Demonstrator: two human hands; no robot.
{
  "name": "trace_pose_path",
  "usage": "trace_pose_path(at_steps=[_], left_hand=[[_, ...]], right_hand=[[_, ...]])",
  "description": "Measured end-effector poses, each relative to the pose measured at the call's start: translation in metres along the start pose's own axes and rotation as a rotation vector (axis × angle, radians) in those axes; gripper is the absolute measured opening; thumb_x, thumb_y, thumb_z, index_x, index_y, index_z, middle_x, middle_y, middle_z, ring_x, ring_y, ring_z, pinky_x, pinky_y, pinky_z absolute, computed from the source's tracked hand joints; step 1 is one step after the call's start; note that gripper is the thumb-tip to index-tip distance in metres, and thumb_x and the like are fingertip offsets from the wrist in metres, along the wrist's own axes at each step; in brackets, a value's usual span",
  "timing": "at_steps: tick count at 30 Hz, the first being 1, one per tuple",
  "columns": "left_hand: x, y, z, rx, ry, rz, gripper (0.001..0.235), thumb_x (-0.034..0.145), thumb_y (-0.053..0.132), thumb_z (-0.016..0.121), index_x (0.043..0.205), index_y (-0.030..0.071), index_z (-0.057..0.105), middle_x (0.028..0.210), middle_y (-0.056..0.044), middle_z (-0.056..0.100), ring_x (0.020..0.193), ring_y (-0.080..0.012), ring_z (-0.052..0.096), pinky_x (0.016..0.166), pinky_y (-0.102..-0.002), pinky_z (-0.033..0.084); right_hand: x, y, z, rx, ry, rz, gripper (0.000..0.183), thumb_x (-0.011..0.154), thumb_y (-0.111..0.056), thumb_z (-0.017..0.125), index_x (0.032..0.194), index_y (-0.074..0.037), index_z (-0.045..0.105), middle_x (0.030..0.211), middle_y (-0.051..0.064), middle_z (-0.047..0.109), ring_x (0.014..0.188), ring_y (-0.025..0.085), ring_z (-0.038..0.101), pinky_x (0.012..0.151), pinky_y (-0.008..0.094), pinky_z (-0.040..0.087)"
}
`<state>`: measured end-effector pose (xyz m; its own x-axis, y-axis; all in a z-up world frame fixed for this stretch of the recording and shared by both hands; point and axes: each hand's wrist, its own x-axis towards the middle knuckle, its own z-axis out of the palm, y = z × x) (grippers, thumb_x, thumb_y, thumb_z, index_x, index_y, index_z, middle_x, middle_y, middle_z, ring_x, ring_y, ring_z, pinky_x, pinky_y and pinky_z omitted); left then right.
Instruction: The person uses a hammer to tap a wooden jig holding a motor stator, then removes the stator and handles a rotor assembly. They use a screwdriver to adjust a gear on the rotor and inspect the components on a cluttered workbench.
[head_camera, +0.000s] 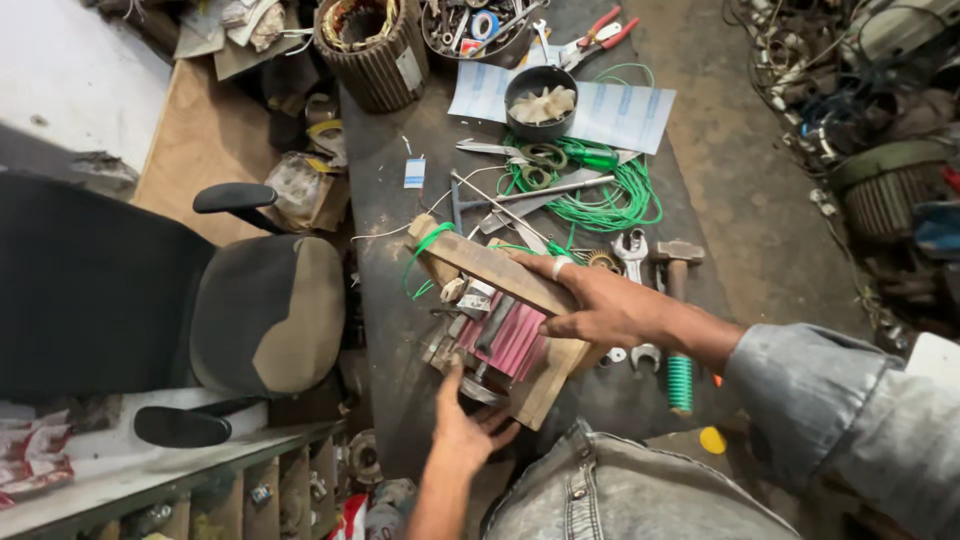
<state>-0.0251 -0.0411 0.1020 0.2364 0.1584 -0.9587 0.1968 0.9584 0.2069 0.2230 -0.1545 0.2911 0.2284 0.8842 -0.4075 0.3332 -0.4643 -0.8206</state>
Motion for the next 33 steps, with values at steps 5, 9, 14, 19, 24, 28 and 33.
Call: trace_pose_path(at_steps=[5, 9, 14, 19, 24, 28, 33], left_hand=[[0.011, -0.002, 0.005, 0.005, 0.003, -0.012, 0.092, 0.062, 0.084, 0.061, 0.133, 0.025, 0.057, 0.122, -0.013, 0.058, 0.104, -0.0327, 0.053, 0.079, -0.051, 0.047], [0.017, 0.008, -0.002, 0.03, 0.06, -0.072, 0.092, 0.062, 0.088, 0.055, 0.127, 0.023, 0.06, 0.117, -0.014, 0.06, 0.099, -0.0306, 0.053, 0.075, -0.048, 0.044], [0.032, -0.009, -0.018, -0.062, 0.224, -0.12, 0.096, 0.062, 0.089, 0.058, 0.125, 0.017, 0.062, 0.108, -0.017, 0.058, 0.091, -0.0321, 0.052, 0.074, -0.046, 0.043], [-0.005, 0.002, -0.061, -0.189, 0.137, -0.097, 0.101, 0.066, 0.09, 0.053, 0.129, 0.011, 0.054, 0.114, -0.029, 0.06, 0.086, -0.0444, 0.058, 0.073, -0.052, 0.046], [-0.093, 0.069, -0.016, 0.071, -0.204, 0.433, 0.097, 0.079, 0.083, 0.043, 0.138, 0.006, 0.051, 0.122, -0.029, 0.061, 0.095, -0.0429, 0.061, 0.08, -0.053, 0.049], [-0.167, 0.086, 0.057, 0.1, -0.648, 0.682, 0.091, 0.092, 0.075, 0.038, 0.143, 0.0, 0.049, 0.127, -0.025, 0.062, 0.103, -0.0379, 0.063, 0.088, -0.051, 0.051], [-0.171, 0.109, 0.095, 0.176, -0.741, 0.787, 0.084, 0.103, 0.068, 0.033, 0.143, -0.004, 0.051, 0.123, -0.022, 0.067, 0.103, -0.0329, 0.066, 0.09, -0.046, 0.054]], right_hand=[[0.0, 0.008, 0.002, 0.048, 0.029, -0.078, 0.092, 0.078, -0.018, 0.073, 0.158, -0.023, 0.029, 0.144, 0.011, 0.06, 0.128, 0.024, 0.062, 0.106, 0.036, 0.047], [0.008, 0.013, 0.007, 0.02, 0.068, -0.217, 0.091, 0.079, -0.02, 0.079, 0.156, -0.014, 0.032, 0.152, 0.015, 0.052, 0.137, 0.027, 0.053, 0.111, 0.038, 0.04], [0.008, 0.027, 0.005, 0.038, 0.047, -0.159, 0.092, 0.077, -0.021, 0.078, 0.157, -0.014, 0.032, 0.15, 0.014, 0.055, 0.135, 0.026, 0.057, 0.11, 0.037, 0.042], [0.009, 0.018, 0.004, 0.034, 0.038, -0.132, 0.091, 0.08, -0.032, 0.077, 0.158, -0.016, 0.033, 0.149, 0.013, 0.053, 0.135, 0.026, 0.055, 0.11, 0.037, 0.042], [-0.007, -0.009, -0.01, -0.161, 0.124, 0.008, 0.079, 0.087, -0.053, 0.064, 0.158, -0.025, 0.041, 0.127, 0.014, 0.063, 0.12, 0.023, 0.062, 0.104, 0.036, 0.049], [-0.009, -0.019, -0.025, 0.603, 0.085, -0.299, 0.065, 0.092, -0.047, 0.06, 0.146, -0.011, 0.055, 0.128, 0.013, 0.069, 0.119, 0.02, 0.067, 0.102, 0.036, 0.053], [0.025, 0.024, -0.066, 0.986, 0.288, -0.155, 0.045, 0.091, -0.027, 0.065, 0.129, -0.003, 0.066, 0.113, 0.012, 0.074, 0.095, 0.021, 0.07, 0.082, 0.036, 0.057]])
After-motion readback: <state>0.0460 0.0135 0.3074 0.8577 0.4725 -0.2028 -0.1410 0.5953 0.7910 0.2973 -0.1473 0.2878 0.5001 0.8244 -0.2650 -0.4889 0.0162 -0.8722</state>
